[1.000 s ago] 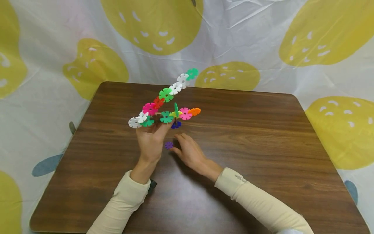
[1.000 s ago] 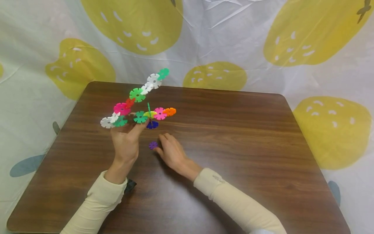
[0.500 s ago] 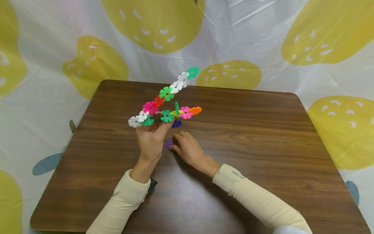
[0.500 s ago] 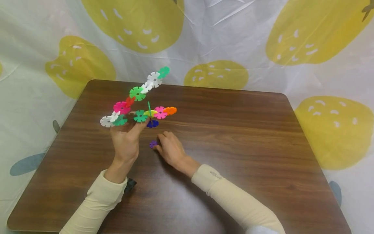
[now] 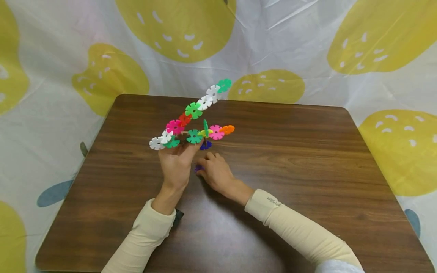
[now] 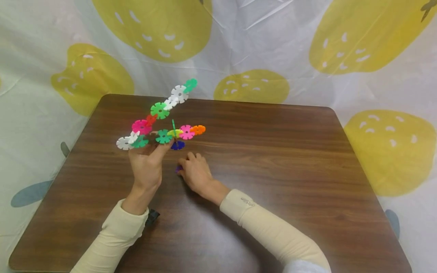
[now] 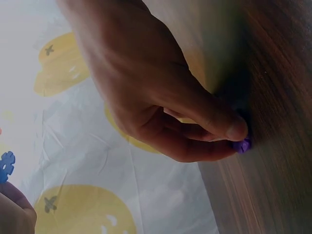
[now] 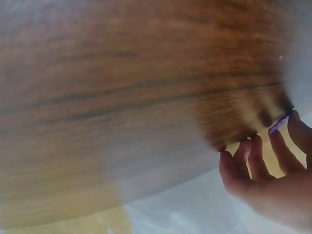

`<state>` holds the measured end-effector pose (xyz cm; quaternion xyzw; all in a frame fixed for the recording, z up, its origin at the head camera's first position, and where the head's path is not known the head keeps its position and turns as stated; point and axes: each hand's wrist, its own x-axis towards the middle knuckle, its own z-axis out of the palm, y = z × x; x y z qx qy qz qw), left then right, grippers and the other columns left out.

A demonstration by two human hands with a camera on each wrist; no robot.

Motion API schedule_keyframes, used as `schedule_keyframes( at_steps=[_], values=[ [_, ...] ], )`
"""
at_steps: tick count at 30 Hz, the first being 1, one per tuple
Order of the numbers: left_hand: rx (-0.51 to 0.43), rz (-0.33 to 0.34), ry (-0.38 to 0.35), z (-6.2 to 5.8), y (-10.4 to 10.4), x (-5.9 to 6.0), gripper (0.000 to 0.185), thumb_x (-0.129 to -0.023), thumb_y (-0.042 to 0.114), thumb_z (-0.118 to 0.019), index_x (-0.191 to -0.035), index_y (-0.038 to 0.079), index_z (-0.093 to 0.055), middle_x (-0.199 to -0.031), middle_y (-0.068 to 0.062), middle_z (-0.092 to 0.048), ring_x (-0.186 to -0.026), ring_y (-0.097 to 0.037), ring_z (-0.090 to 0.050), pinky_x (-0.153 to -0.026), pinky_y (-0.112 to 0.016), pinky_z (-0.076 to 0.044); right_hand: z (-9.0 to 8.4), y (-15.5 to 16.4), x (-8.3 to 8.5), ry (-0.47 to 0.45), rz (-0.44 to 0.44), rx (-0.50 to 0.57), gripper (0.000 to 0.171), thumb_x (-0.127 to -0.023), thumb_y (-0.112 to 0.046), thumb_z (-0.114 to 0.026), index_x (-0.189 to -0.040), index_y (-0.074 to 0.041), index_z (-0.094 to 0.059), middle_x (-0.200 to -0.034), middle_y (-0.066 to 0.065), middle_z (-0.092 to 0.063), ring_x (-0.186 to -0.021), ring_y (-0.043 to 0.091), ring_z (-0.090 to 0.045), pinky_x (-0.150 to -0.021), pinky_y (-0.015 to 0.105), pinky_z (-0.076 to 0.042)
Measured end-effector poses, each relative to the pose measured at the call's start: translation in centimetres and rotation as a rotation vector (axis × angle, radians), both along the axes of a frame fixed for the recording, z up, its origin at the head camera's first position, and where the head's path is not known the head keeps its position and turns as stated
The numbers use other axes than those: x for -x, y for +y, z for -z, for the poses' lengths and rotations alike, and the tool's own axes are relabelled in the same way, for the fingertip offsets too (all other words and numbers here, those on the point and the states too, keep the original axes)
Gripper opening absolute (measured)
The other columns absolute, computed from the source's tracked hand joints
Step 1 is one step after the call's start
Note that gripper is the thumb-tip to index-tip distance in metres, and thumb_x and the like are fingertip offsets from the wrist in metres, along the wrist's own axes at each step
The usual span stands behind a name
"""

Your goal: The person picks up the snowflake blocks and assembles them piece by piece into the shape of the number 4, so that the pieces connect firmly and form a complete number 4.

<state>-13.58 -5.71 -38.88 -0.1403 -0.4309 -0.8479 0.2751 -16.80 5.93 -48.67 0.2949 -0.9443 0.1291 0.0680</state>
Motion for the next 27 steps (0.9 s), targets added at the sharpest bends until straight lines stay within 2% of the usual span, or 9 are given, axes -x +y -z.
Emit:
schedule_keyframes(
  at_steps=[4,8,14,18,22,27],
  values=[
    [-0.008,0.006,-0.011,0.1,-0.1,0.0,0.031,-0.066,-0.021,-0.066,-0.09,0.0,-0.065,-0.085,-0.004,-0.067,-0.079,-0.014,-0.063,-0.075,-0.027,-0.054,-0.2,0.1,-0.1,-0.026,-0.001,0.026,0.021,-0.08,-0.03,-0.069,-0.094,-0.015,-0.063,-0.088,0.003,-0.06,-0.08,0.023,-0.054,-0.071,0.037,-0.045],
    [-0.015,0.016,-0.014,0.2,0.0,-0.1,0.031,-0.067,-0.021,-0.066,-0.089,0.001,-0.065,-0.085,-0.004,-0.067,-0.078,-0.014,-0.063,-0.074,-0.026,-0.054,-0.4,0.4,0.0,-0.056,0.008,0.115,0.017,-0.078,-0.025,-0.072,-0.086,-0.014,-0.062,-0.078,-0.002,-0.065,-0.074,0.019,-0.057,-0.069,0.034,-0.047],
    [-0.01,0.025,-0.006,0.3,0.2,0.1,0.028,-0.067,-0.021,-0.066,-0.09,-0.004,-0.064,-0.085,-0.005,-0.067,-0.077,-0.015,-0.063,-0.074,-0.027,-0.054,-0.9,1.0,0.0,-0.133,0.106,0.172,0.019,-0.079,-0.026,-0.071,-0.086,-0.015,-0.057,-0.07,-0.003,-0.059,-0.07,0.015,-0.053,-0.059,0.029,-0.045],
    [-0.006,0.025,-0.014,0.3,0.2,0.1,0.031,-0.068,-0.021,-0.066,-0.089,0.002,-0.065,-0.084,-0.004,-0.067,-0.077,-0.014,-0.064,-0.073,-0.027,-0.054,-1.8,1.6,-0.3,-0.156,0.141,0.234,0.02,-0.081,-0.024,-0.069,-0.087,-0.013,-0.055,-0.069,-0.002,-0.057,-0.067,0.015,-0.052,-0.057,0.028,-0.042],
    [0.012,0.02,-0.021,0.4,0.3,0.0,0.03,-0.068,-0.019,-0.066,-0.089,0.003,-0.066,-0.085,-0.005,-0.068,-0.078,-0.015,-0.064,-0.074,-0.027,-0.054,-2.9,2.1,-0.5,-0.141,0.165,0.291,0.018,-0.082,-0.023,-0.068,-0.088,-0.012,-0.055,-0.071,-0.003,-0.059,-0.066,0.013,-0.052,-0.058,0.028,-0.043],
    [0.034,0.009,-0.033,0.6,0.2,0.0,0.028,-0.069,-0.016,-0.068,-0.09,0.002,-0.065,-0.085,-0.005,-0.067,-0.078,-0.015,-0.064,-0.074,-0.027,-0.054,-4.1,2.6,-1.1,-0.231,0.204,0.377,0.016,-0.084,-0.023,-0.066,-0.089,-0.013,-0.055,-0.074,-0.003,-0.062,-0.059,0.008,-0.052,-0.053,0.023,-0.044]
  ],
)
